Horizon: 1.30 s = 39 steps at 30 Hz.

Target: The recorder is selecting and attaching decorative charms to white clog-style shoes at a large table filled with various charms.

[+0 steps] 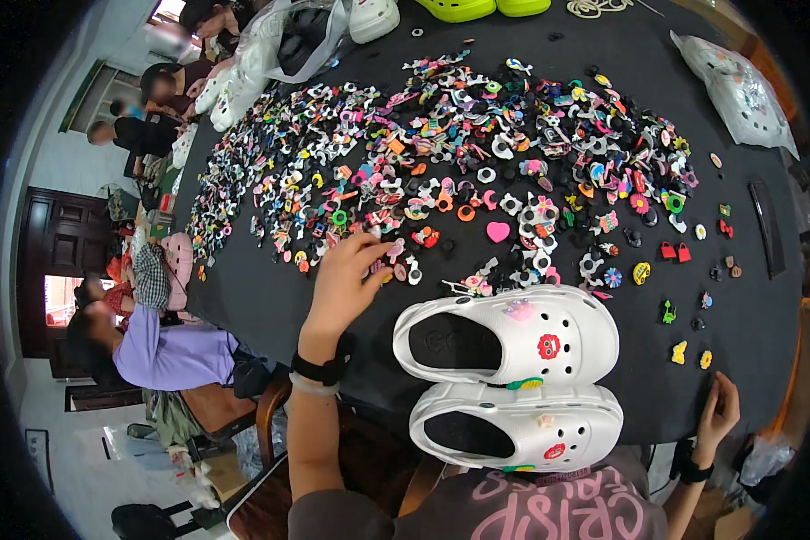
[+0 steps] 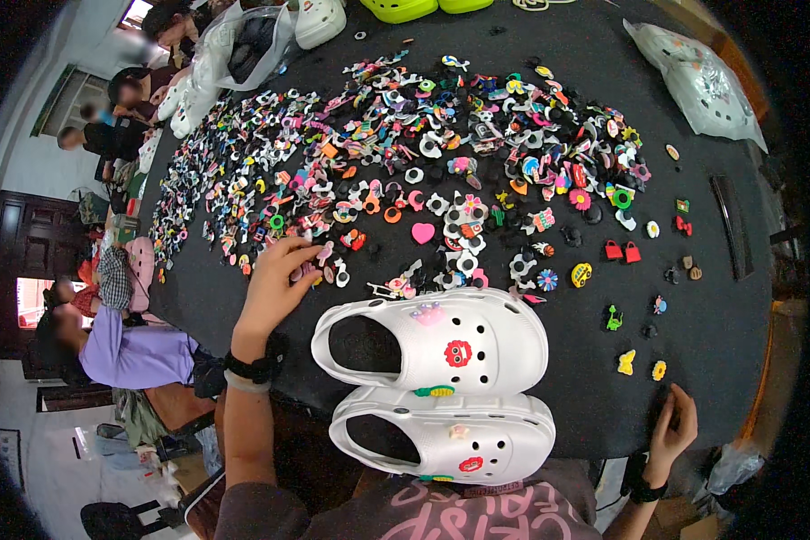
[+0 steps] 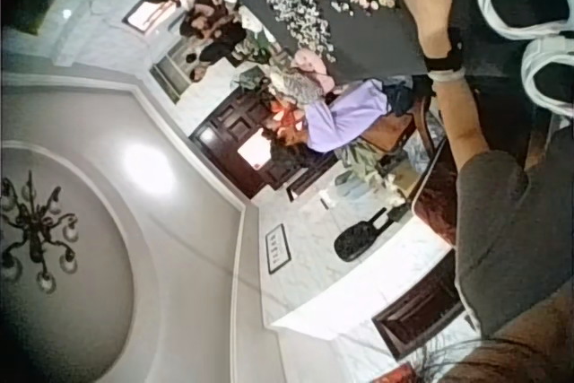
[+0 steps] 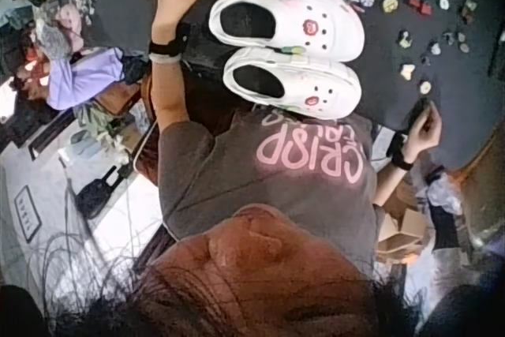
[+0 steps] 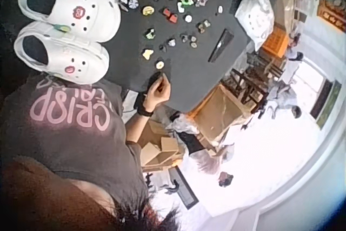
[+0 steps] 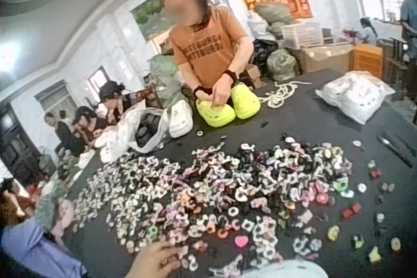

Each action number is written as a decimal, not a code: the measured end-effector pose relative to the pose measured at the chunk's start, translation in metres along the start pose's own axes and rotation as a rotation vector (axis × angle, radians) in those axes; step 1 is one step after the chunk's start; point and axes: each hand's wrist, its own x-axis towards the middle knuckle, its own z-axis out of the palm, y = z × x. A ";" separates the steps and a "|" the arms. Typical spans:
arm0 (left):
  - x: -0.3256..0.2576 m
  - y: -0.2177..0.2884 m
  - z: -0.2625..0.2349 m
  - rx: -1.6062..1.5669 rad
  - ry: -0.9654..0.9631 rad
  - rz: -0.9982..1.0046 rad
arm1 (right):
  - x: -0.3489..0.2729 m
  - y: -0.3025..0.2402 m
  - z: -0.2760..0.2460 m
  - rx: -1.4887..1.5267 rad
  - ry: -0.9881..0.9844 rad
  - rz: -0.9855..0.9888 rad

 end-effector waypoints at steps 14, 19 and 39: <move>0.004 -0.019 0.000 -0.154 0.100 -0.004 | 0.000 0.003 -0.003 -0.017 -0.013 -0.025; 0.015 -0.028 0.013 0.090 0.002 0.108 | 0.004 -0.007 0.004 0.012 0.050 -0.094; 0.057 -0.031 -0.006 0.013 -0.008 0.147 | 0.004 -0.014 -0.004 0.028 -0.023 -0.024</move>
